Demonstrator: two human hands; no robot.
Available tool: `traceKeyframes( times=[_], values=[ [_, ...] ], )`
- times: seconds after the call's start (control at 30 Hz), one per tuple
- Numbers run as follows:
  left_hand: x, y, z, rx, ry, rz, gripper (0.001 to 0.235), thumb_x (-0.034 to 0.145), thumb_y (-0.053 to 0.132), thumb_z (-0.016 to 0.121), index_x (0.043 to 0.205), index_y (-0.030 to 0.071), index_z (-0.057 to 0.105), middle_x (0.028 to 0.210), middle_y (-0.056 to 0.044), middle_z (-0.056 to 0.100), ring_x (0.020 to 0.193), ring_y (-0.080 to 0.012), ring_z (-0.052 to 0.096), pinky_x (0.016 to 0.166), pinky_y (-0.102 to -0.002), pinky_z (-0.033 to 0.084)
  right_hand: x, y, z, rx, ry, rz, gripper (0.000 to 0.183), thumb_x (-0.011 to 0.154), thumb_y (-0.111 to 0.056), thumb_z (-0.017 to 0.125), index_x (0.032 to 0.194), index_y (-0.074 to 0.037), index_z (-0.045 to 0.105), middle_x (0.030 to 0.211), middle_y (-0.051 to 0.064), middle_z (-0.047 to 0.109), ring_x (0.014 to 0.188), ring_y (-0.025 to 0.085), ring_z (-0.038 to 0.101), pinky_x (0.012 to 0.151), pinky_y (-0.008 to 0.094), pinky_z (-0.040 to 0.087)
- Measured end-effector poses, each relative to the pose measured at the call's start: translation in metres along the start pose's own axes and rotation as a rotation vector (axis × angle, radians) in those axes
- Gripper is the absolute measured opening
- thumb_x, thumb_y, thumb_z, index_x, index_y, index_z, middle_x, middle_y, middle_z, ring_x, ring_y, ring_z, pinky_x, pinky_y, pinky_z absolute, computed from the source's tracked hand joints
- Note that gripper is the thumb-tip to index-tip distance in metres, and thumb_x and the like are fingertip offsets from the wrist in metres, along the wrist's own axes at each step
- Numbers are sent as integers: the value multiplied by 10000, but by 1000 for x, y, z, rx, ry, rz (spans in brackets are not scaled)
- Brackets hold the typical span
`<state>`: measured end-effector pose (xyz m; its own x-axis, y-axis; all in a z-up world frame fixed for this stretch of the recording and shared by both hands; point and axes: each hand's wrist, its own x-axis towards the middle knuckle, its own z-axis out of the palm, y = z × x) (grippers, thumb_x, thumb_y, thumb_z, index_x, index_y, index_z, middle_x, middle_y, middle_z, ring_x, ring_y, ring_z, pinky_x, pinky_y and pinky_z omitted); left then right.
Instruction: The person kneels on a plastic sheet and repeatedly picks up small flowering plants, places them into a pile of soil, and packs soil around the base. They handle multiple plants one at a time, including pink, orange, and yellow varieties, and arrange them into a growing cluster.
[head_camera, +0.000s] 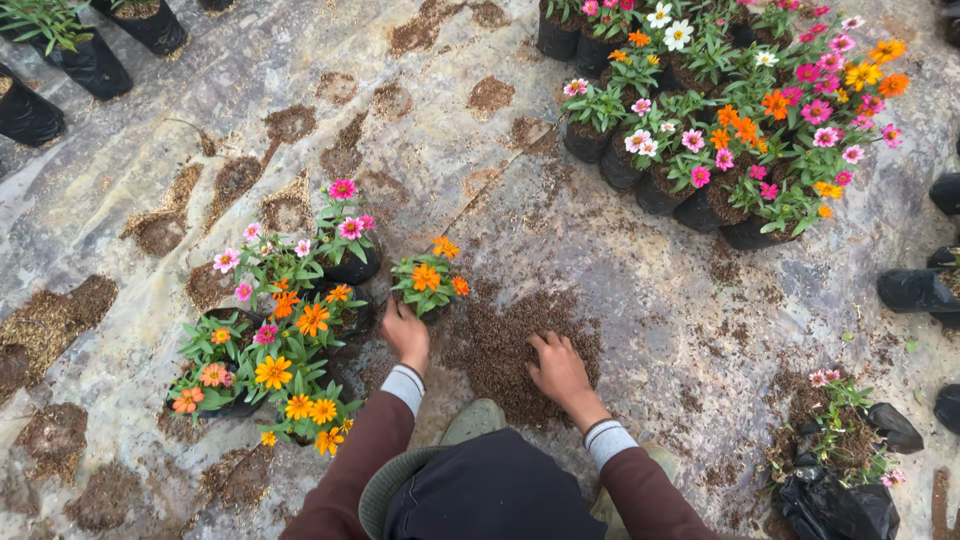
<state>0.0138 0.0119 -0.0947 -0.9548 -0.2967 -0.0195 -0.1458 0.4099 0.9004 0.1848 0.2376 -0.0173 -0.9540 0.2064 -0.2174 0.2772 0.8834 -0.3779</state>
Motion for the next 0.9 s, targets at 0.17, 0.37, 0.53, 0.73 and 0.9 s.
traceKeyframes(
  times=[0.17,0.37,0.53,0.73,0.9],
  values=[
    [73,-26,-20,96,-300,242,327,960,52,550,1244,-23,693,1142,-263,726,1097,-392,705,907,-425,534,-1,7,0,5,-54,-3,538,825,-177,767,1339,-158,609,1360,162,592,1284,395,551,1077,484,488],
    [41,0,-37,-196,-252,179,514,959,0,482,1469,9,547,1489,-216,588,1399,-310,550,1183,-377,366,-2,-4,-9,28,13,-16,564,808,-170,775,1348,-160,611,1411,183,561,1277,412,545,1067,490,482],
    [-15,33,-43,-139,-229,434,1016,763,-26,725,1613,11,169,1656,-250,261,1541,-410,245,1267,-463,182,0,-8,-10,-16,-41,62,567,820,-207,768,1361,-193,598,1442,150,543,1298,410,531,1054,516,486],
    [10,75,-23,32,-121,402,1112,744,165,941,1582,8,226,1566,-253,354,1467,-392,350,1225,-457,296,0,-16,-17,-68,-65,77,624,822,-236,774,1408,-208,563,1477,174,506,1313,450,515,1035,552,510],
    [20,70,-7,-270,-11,249,842,785,75,838,1508,0,413,1328,-181,651,1208,-250,648,1076,-354,478,-3,-23,-21,-64,-95,124,819,743,-241,842,1477,-230,478,1484,233,420,1294,545,446,955,606,512]
  ],
)
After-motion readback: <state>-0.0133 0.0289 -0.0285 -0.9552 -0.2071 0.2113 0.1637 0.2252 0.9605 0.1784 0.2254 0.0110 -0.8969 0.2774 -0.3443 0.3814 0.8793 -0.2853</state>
